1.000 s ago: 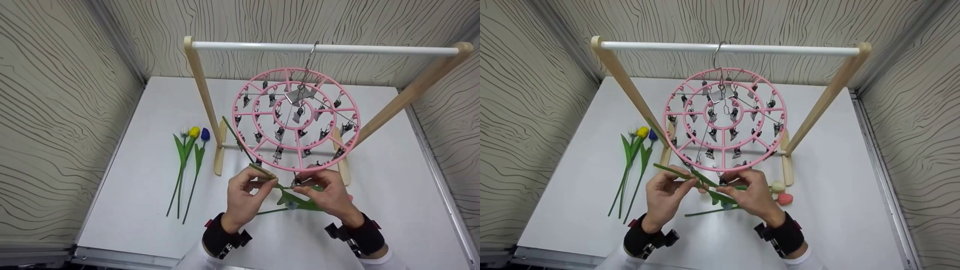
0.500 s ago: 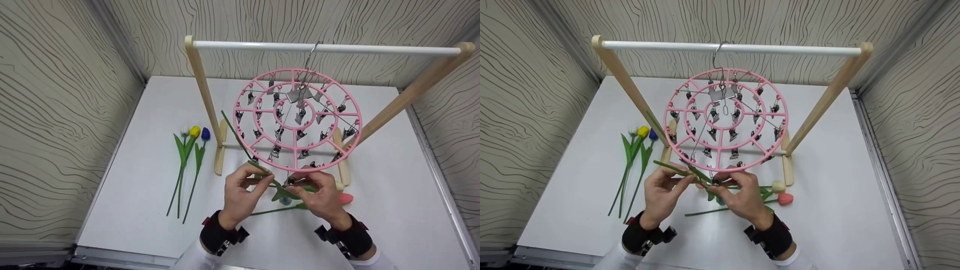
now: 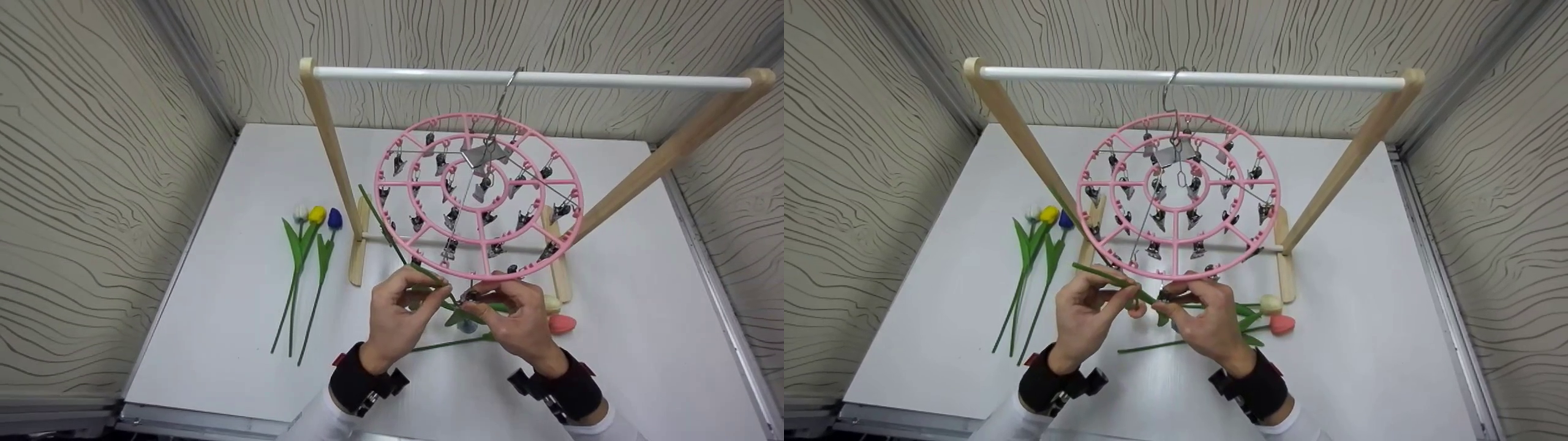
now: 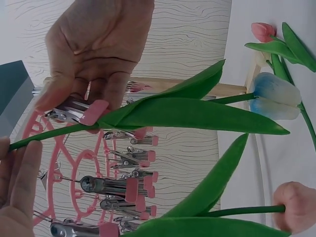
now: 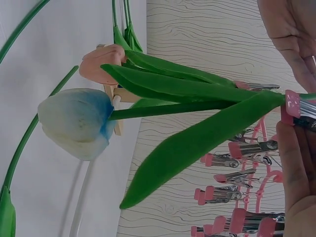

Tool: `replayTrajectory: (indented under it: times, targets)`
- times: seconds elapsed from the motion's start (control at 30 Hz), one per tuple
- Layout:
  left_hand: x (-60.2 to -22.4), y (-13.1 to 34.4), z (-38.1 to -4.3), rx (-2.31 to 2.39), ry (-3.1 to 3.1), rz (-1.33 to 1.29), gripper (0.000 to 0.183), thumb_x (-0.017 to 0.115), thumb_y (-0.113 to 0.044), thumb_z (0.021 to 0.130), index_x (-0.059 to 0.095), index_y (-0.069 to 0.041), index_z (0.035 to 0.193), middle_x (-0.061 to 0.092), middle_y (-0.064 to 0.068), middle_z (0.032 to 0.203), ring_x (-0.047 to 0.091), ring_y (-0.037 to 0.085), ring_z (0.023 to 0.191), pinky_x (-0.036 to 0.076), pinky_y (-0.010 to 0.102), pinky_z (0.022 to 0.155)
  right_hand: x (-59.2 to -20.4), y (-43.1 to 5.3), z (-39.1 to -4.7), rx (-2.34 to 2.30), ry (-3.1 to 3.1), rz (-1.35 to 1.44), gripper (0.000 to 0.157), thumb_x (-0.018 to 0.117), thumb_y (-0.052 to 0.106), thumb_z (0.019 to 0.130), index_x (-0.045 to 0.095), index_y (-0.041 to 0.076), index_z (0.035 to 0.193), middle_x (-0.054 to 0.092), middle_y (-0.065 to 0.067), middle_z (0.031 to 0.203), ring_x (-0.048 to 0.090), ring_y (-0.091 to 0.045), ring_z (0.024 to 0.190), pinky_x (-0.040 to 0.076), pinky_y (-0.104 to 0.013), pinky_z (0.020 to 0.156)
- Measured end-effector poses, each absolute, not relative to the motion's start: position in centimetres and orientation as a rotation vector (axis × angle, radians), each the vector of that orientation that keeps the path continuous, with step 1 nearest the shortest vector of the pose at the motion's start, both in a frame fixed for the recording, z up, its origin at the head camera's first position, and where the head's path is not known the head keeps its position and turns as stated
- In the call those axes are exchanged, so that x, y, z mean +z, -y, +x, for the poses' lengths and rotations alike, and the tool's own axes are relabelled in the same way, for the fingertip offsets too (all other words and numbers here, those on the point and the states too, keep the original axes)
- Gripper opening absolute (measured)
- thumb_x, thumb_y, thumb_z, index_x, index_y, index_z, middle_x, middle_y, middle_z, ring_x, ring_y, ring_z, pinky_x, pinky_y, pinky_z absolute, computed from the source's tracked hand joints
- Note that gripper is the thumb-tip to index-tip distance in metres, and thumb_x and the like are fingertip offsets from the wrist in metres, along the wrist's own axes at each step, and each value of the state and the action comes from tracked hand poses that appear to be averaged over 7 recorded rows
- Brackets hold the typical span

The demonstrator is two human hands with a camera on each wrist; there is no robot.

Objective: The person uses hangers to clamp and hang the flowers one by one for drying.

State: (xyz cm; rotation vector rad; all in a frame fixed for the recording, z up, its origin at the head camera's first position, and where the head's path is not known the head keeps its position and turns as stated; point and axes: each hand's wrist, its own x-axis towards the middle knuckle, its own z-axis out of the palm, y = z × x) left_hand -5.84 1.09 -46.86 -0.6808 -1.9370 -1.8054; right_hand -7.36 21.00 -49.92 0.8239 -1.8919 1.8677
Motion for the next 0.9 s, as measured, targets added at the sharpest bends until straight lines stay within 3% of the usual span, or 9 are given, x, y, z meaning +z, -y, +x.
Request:
replayTrajectory:
  times: [0.27,0.43,0.63,0.9]
  targets:
    - [-46.77,-1.37,-5.96,-1.804,1.928,-0.730,0.015,0.076,0.013,0.093,0.068,0.007,0.104,0.073,0.025,0.096,0.077,0.035,0.083,0.069,0.028,0.068,-49.64,-20.86,-7.32,1.782,1.944,0.806,0.033,0.079,-0.030,0.071,0.074,-0.010,0.097,0.077,-0.022,0.088,0.078,0.005,0.091,0.065,-0.015,0.078]
    - [-46.67,-1.38,-6.18,-1.816,1.937,-0.714,0.013,0.076,0.012,0.094,0.069,0.007,0.105,0.073,0.025,0.096,0.077,0.035,0.085,0.069,0.028,0.070,-49.56,-20.80,-7.22,1.775,1.962,0.783,0.033,0.083,-0.024,0.075,0.076,-0.009,0.104,0.078,-0.020,0.092,0.078,0.001,0.092,0.066,-0.016,0.080]
    - [-46.87,-1.14,-6.45,-1.806,1.937,-0.688,0.014,0.076,0.012,0.093,0.070,0.006,0.105,0.074,0.023,0.097,0.079,0.029,0.089,0.070,0.031,0.075,-49.57,-20.77,-6.87,1.740,2.036,0.707,0.031,0.090,-0.007,0.081,0.079,-0.004,0.110,0.081,-0.020,0.098,0.081,-0.008,0.092,0.067,-0.019,0.079]
    - [-47.05,-0.60,-6.68,-1.806,1.953,-0.635,0.013,0.076,0.009,0.095,0.071,0.006,0.106,0.074,0.023,0.098,0.077,0.007,0.093,0.070,0.032,0.075,-50.18,-21.62,-6.43,1.715,2.060,0.728,0.047,0.087,-0.021,0.074,0.079,-0.004,0.117,0.082,-0.023,0.104,0.081,-0.004,0.099,0.067,-0.022,0.083]
